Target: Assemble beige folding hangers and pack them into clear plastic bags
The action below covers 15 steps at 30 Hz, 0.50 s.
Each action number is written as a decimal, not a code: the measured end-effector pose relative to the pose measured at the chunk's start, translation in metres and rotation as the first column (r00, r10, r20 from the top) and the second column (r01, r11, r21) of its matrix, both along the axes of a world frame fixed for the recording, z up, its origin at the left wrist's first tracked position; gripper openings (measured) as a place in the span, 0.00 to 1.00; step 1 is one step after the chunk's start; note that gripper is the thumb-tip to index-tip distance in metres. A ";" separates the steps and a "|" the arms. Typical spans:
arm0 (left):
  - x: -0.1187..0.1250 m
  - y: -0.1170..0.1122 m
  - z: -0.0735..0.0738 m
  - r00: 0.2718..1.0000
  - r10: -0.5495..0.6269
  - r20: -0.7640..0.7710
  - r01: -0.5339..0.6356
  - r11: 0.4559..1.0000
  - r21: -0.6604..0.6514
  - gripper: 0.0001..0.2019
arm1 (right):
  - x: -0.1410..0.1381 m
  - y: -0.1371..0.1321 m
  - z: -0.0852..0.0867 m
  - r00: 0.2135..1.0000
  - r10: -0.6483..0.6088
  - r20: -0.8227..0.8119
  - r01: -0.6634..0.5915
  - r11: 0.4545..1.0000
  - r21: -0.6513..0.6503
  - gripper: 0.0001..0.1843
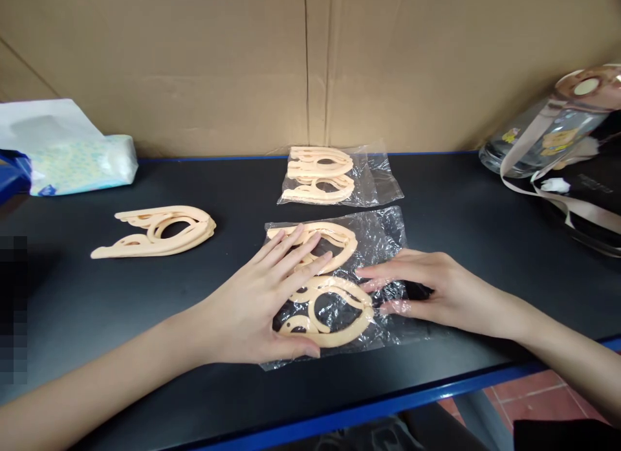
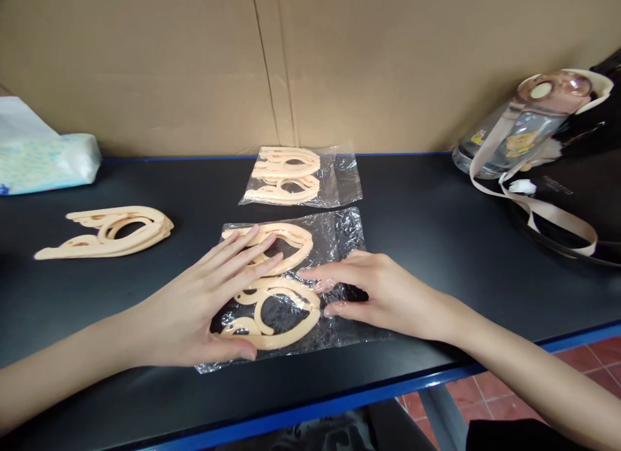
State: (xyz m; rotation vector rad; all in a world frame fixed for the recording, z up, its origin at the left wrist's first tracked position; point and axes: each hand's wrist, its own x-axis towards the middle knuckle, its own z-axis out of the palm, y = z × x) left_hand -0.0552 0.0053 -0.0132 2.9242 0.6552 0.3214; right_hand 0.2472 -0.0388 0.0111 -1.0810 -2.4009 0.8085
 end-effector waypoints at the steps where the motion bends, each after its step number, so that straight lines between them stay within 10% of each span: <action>1: 0.000 0.000 0.000 1.000 -0.001 0.001 0.001 1.000 0.003 0.51 | -0.001 0.000 0.000 1.000 0.022 0.000 -0.022 0.999 -0.027 0.26; 8: 0.001 0.001 0.003 0.999 -0.015 -0.028 0.014 0.999 -0.040 0.52 | -0.003 -0.002 0.000 0.991 0.116 0.061 -0.114 0.993 -0.038 0.30; 15: -0.046 0.040 0.046 0.968 0.246 -0.049 -0.244 0.968 0.058 0.39 | 0.007 0.004 0.005 0.977 -0.209 0.033 0.178 0.895 0.410 0.20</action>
